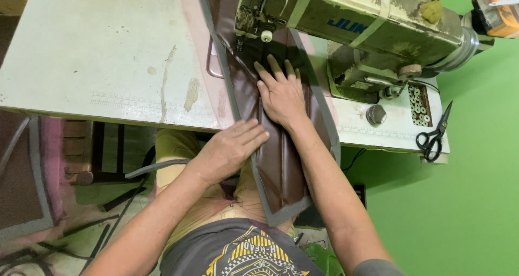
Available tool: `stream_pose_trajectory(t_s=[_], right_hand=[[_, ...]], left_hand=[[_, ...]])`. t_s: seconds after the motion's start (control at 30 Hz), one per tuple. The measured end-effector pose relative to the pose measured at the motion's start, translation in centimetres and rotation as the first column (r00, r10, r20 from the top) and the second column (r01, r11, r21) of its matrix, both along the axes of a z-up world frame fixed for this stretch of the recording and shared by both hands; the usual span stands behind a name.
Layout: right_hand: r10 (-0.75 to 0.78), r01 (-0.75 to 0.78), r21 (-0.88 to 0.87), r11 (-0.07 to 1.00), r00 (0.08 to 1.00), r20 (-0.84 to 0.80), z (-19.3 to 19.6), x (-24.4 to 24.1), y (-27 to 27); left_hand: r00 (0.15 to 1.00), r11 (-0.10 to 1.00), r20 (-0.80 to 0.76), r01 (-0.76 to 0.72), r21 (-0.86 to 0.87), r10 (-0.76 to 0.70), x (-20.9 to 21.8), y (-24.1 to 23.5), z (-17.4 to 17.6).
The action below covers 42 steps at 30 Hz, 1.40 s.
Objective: Sewing a quilted diamond pattern onto a piece of brown synthetic leather using an industrial sewing machine.
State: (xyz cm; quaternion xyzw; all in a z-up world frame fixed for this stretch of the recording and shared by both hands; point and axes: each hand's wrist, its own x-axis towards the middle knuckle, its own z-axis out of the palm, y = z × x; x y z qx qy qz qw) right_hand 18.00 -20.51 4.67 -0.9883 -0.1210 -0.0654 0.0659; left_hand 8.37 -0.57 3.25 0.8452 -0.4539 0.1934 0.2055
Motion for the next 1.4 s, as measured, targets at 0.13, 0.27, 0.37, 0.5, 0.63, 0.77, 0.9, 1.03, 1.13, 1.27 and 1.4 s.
stream_pose_trajectory(t_s=[0.13,0.27,0.37,0.5,0.63,0.77,0.9,1.03,1.13,1.27,1.4], right_hand=[[-0.001,0.001,0.020,1.000,1.000,-0.029,0.6,1.0,-0.1],[-0.010,0.010,0.016,1.000,1.000,-0.021,-0.1,2.6,-0.6],[-0.006,0.006,0.014,1.000,1.000,-0.023,-0.1,3.7,-0.9],[0.024,-0.024,-0.010,1.000,1.000,0.018,-0.4,5.2,-1.7],[0.036,-0.035,-0.023,0.999,0.998,0.045,-0.6,6.4,-2.0],[0.108,-0.111,0.041,0.993,0.992,0.061,-0.5,7.4,-2.3],[0.102,-0.103,0.037,0.994,0.994,0.028,-0.3,8.2,-2.5],[0.063,-0.061,0.033,0.998,0.995,-0.079,0.5,8.7,-2.1],[0.103,-0.103,0.033,0.994,0.995,-0.007,0.0,9.4,-2.5],[0.092,-0.091,0.034,0.995,0.995,-0.027,0.4,10.2,-2.2],[0.154,-0.152,-0.023,0.988,0.985,0.083,-0.5,11.7,-3.1]], left_hand=[[0.999,0.997,-0.029,0.027,0.072,-0.025,1.4,0.0,0.5],[0.995,0.997,-0.095,0.046,0.058,-0.040,2.8,-0.2,0.3],[0.994,0.998,-0.100,0.051,0.028,-0.048,3.7,-0.7,-0.2],[0.995,0.998,-0.100,0.033,0.047,-0.028,5.0,-1.5,-1.2],[0.995,0.997,-0.099,0.025,0.073,-0.018,5.8,-1.8,-1.4],[0.989,0.996,-0.125,0.084,0.005,-0.083,7.1,-2.3,-2.8],[0.990,0.997,-0.116,0.077,0.015,-0.075,7.8,-2.5,-3.3],[0.991,0.997,-0.115,0.079,0.027,-0.075,8.4,-2.3,-3.0],[0.995,0.997,-0.085,0.063,0.036,-0.060,8.7,-2.4,-2.8],[0.993,0.997,-0.105,0.054,0.053,-0.048,9.4,-2.5,-2.8],[0.996,0.998,-0.078,0.043,0.046,-0.040,10.0,-2.7,-2.6]])
